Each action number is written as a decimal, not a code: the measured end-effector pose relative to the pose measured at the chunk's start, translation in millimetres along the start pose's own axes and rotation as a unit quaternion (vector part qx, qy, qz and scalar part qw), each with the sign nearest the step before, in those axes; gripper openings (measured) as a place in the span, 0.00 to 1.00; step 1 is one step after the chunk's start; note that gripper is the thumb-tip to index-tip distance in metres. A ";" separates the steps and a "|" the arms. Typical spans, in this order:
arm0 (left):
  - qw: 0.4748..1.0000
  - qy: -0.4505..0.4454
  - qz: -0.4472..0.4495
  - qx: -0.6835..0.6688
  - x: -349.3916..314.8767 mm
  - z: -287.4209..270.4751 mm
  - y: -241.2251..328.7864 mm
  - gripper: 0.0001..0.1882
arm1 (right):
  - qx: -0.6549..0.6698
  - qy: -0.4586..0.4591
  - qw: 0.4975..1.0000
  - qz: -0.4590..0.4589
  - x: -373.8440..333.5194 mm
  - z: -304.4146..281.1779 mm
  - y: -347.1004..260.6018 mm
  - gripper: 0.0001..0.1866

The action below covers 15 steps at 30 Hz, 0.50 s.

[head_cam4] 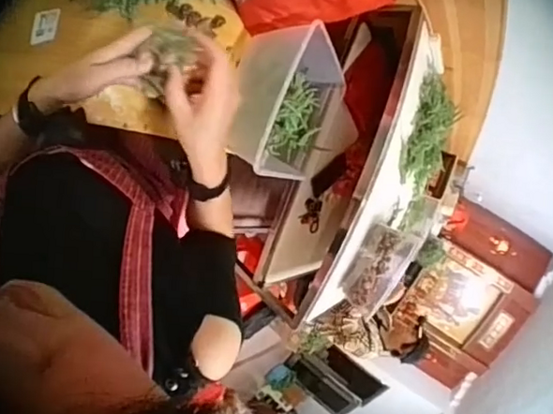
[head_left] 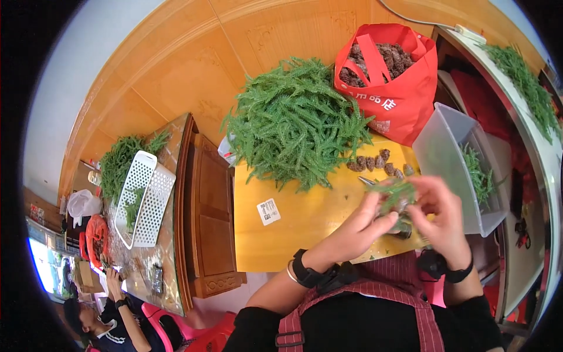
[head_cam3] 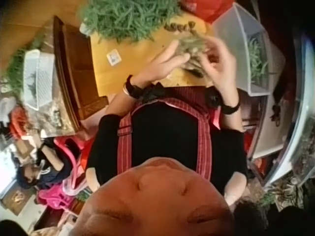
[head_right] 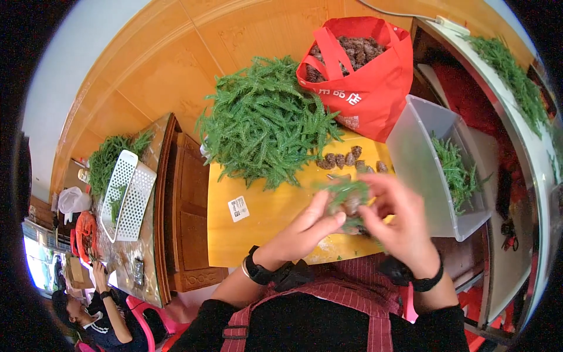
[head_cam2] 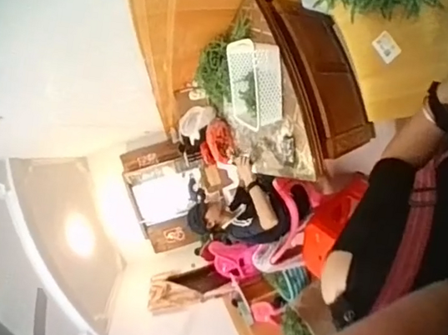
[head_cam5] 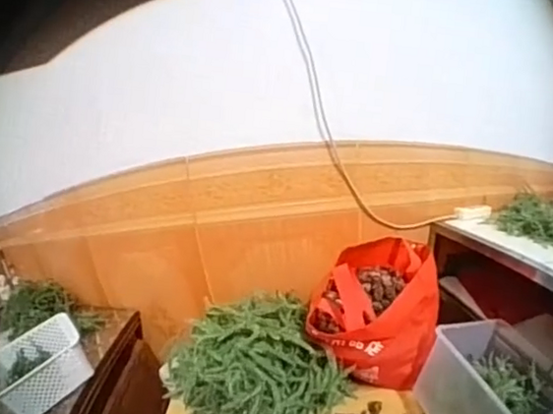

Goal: Trimming and sorting small plant parts from green branches using hand clippers.

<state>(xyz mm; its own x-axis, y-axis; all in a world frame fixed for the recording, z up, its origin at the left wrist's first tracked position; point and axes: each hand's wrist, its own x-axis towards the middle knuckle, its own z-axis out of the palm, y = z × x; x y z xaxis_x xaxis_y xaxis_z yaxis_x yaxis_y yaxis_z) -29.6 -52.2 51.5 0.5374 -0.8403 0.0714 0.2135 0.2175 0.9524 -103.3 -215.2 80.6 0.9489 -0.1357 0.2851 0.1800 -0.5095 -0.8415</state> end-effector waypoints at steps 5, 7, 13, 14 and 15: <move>0.998 -0.001 0.018 -0.054 -1.9 -9.9 3.2 0.28 | -0.101 0.274 0.956 -0.021 -1.2 -60.4 -19.0 0.19; 0.999 0.048 0.008 -0.020 -3.2 -18.2 4.7 0.27 | -0.159 0.329 0.930 -0.027 -5.1 -101.6 1.7 0.20; 0.988 0.138 0.014 -0.066 -7.4 -47.2 22.9 0.23 | -0.389 0.261 0.883 0.030 -9.1 -94.0 -6.9 0.19; 0.983 0.149 0.044 -0.093 -5.2 -52.0 27.6 0.22 | -0.401 0.222 0.888 -0.006 -8.7 -89.5 -13.9 0.18; 0.977 0.173 0.056 -0.110 -2.4 -55.7 34.7 0.22 | -0.334 0.204 0.920 0.025 -7.1 -76.3 -22.1 0.18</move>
<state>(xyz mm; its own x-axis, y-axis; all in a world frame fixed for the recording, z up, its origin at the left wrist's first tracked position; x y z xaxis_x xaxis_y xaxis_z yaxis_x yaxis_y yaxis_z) 21.9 -15.0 67.9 0.8030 -0.5952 0.0304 0.2876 0.4317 0.8550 -133.8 -267.8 132.2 0.7507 -0.4119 0.5166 -0.1911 -0.8838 -0.4270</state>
